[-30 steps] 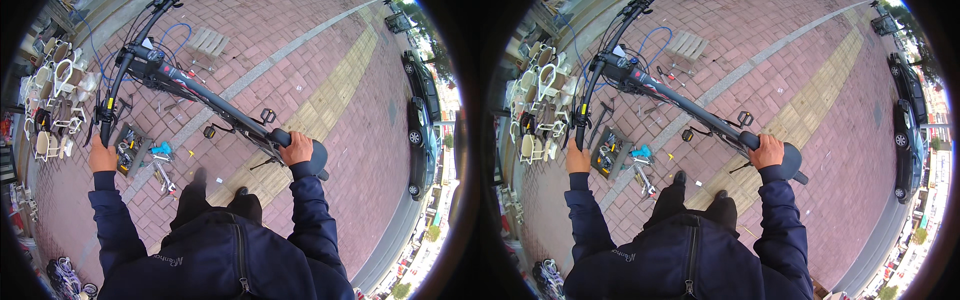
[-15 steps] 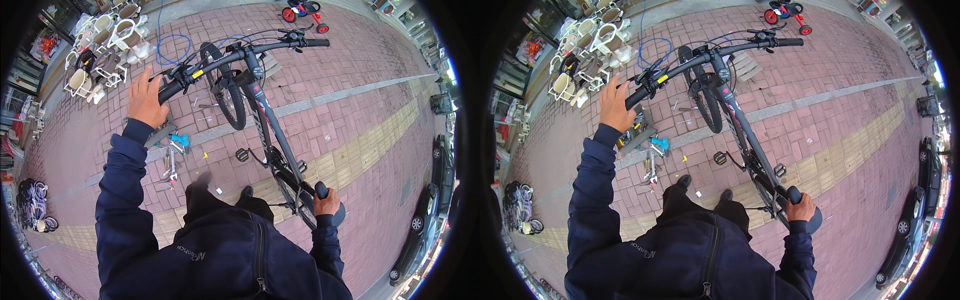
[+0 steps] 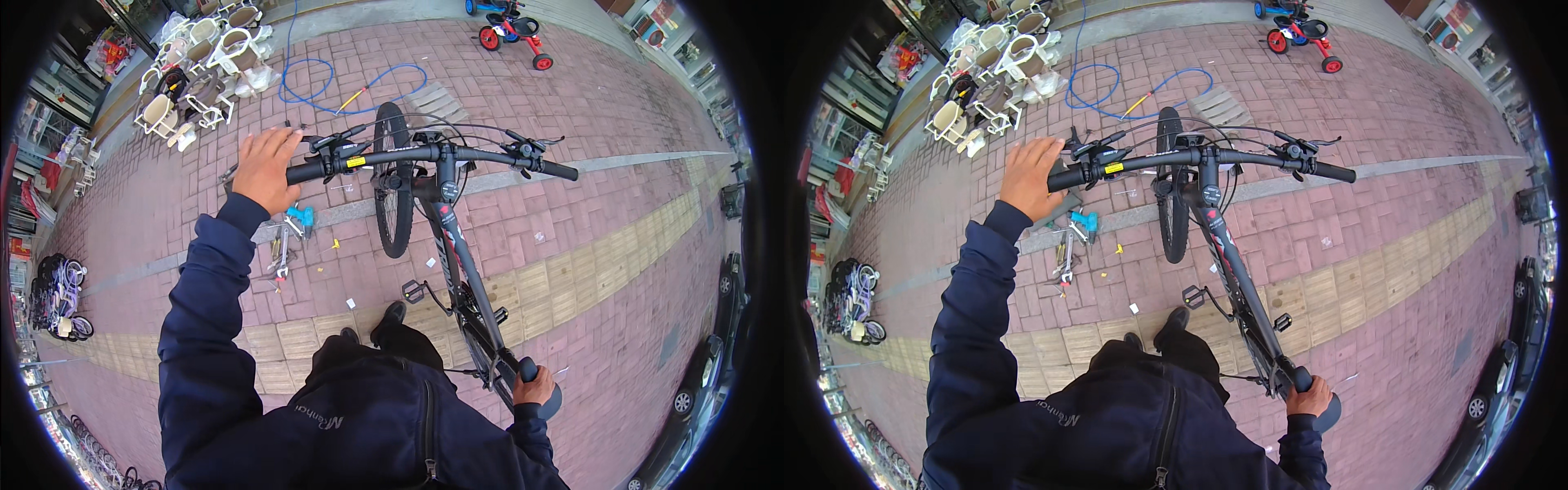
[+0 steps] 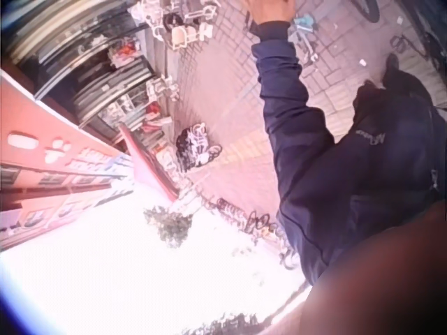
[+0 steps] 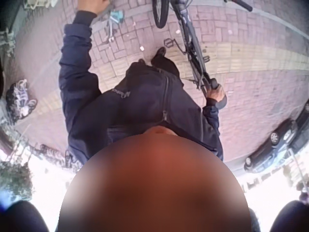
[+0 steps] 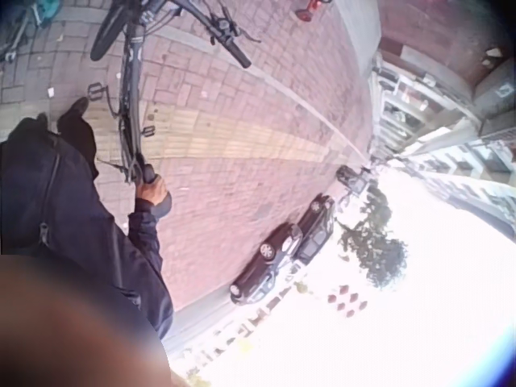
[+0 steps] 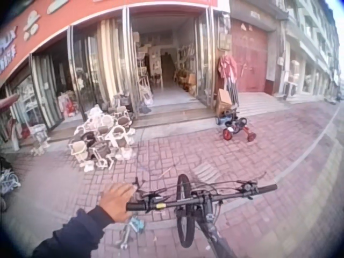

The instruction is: The person removes the front wheel of a bicycle, then uses a screwdriver to adjust the rear derailleur. The person then moves the bicycle and assembles a chair using a screwdriver.

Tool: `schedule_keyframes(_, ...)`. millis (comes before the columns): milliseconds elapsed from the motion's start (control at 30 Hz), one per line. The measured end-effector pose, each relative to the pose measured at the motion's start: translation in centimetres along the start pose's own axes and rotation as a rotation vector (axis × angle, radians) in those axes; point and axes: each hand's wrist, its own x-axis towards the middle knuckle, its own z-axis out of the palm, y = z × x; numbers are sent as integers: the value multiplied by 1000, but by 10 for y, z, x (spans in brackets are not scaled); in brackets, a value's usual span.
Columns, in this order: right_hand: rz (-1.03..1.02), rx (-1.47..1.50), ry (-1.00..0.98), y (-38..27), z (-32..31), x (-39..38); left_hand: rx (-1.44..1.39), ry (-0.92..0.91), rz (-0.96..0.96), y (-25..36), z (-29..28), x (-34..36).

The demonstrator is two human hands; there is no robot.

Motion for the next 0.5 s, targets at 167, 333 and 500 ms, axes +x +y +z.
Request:
schedule_keyframes(167,30,-49,0,51,-8,-22,-8,-25,28,35,-20,-16)
schedule_keyframes(333,20,-100,-3,95,-20,-35,-45,38,-11,78,-33,-70)
schedule_keyframes(500,-44,-113,9,135,-22,-45,-71,48,-169,146,-44,-148)
